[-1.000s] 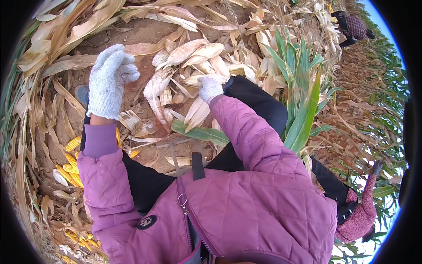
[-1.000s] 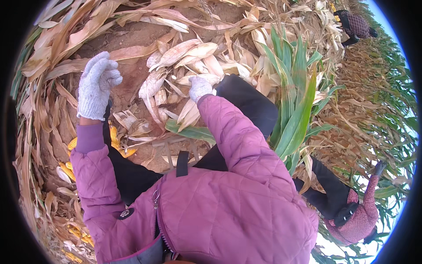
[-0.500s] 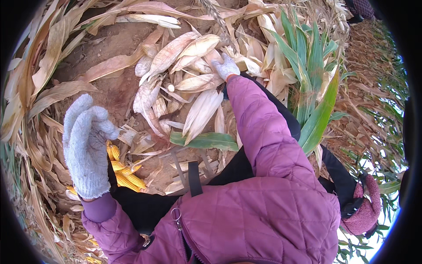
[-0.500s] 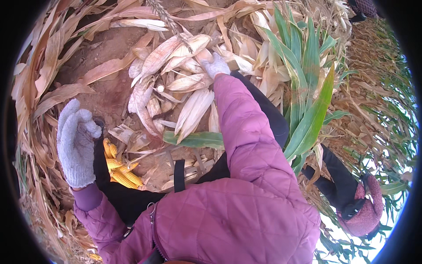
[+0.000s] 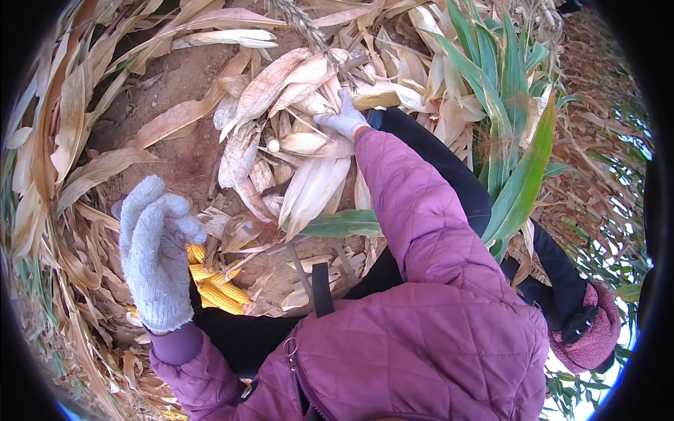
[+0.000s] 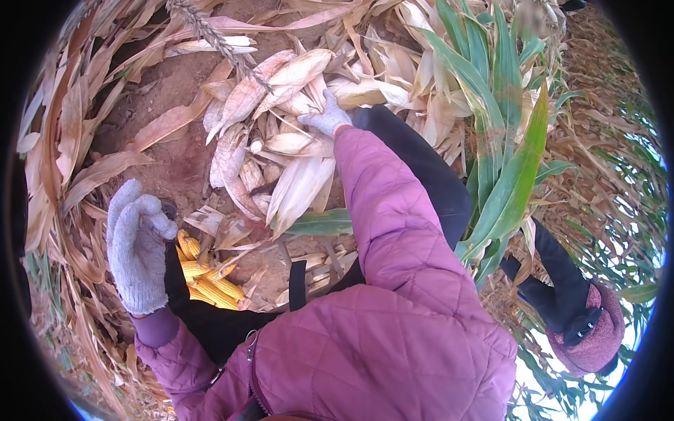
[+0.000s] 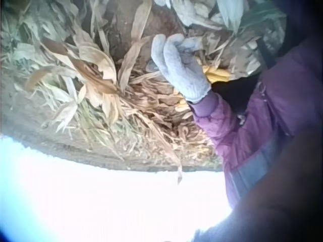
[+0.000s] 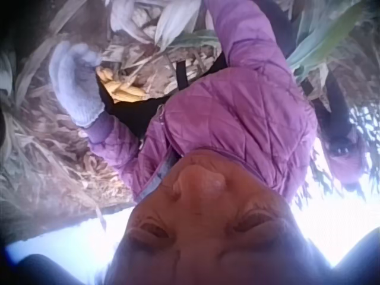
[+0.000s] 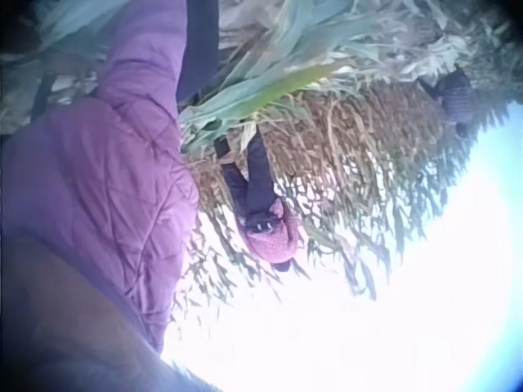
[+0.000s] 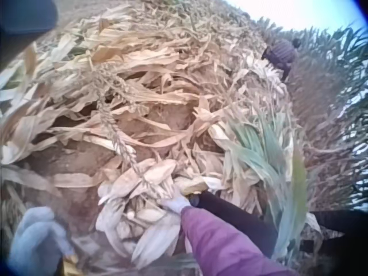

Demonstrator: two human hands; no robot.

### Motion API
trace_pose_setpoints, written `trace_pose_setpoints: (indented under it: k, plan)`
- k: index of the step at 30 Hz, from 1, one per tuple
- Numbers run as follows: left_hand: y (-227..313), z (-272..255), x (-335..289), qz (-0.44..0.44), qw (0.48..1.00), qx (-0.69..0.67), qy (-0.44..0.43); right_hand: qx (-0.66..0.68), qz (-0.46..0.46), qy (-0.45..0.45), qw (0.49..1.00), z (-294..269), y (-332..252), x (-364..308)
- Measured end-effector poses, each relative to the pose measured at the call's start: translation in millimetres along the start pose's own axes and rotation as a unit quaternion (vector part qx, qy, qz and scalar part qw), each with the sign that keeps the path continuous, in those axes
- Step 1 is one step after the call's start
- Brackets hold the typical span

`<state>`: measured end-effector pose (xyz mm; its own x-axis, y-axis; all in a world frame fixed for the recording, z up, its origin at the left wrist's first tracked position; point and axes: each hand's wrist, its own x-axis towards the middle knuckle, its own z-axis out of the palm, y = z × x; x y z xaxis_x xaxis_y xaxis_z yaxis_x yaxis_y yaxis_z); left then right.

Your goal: The person sits on the ground in a cornfield and repeatedly shucks corn cobs by hand, removing the husks and placing the cleaned cobs into a growing pile nearby.

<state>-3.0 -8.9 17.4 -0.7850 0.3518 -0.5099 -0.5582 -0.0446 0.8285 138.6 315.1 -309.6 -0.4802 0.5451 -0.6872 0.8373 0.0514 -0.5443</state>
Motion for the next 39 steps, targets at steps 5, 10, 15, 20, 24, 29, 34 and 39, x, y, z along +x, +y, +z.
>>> trace_pose_setpoints:
  k: [5, 10, 15, 20, 24, 29, 34, 39]
  plan:
    - [4.1, 6.9, -0.9, 0.004, 1.0, 0.008, 0.001, 0.304, 0.05, -0.071, 0.949, 0.9, -7.1, 0.2]
    - [-1.3, 11.1, -0.9, -0.024, 1.0, 0.02, 0.002, 0.334, 0.027, -0.028, 0.942, 26.4, -1.7, 12.2]
    - [-5.6, 13.3, 0.7, -0.021, 0.999, 0.029, -0.009, 0.242, 0.033, -0.044, 0.969, 58.8, -32.9, -15.5]
    - [-5.2, 23.3, 4.2, -0.034, 0.998, 0.05, -0.031, -0.088, -0.086, -0.023, 0.992, 66.9, -47.9, -49.4]
    - [-4.3, 27.4, 4.6, -0.055, 0.997, 0.057, -0.023, -0.347, -0.209, -0.002, 0.914, 18.2, -29.3, -15.9]
    - [-4.0, 31.1, 6.3, -0.056, 0.995, 0.076, -0.018, -0.334, -0.254, 0.279, 0.864, -35.9, -0.9, 36.8]
    - [-2.4, 36.2, 7.6, -0.054, 0.996, 0.071, -0.003, -0.454, -0.052, -0.009, 0.889, -104.7, 21.8, 70.8]
    - [-0.1, 38.7, 8.5, -0.062, 0.995, 0.08, -0.009, -0.399, 0.002, 0.078, 0.913, -89.6, 21.5, 81.8]
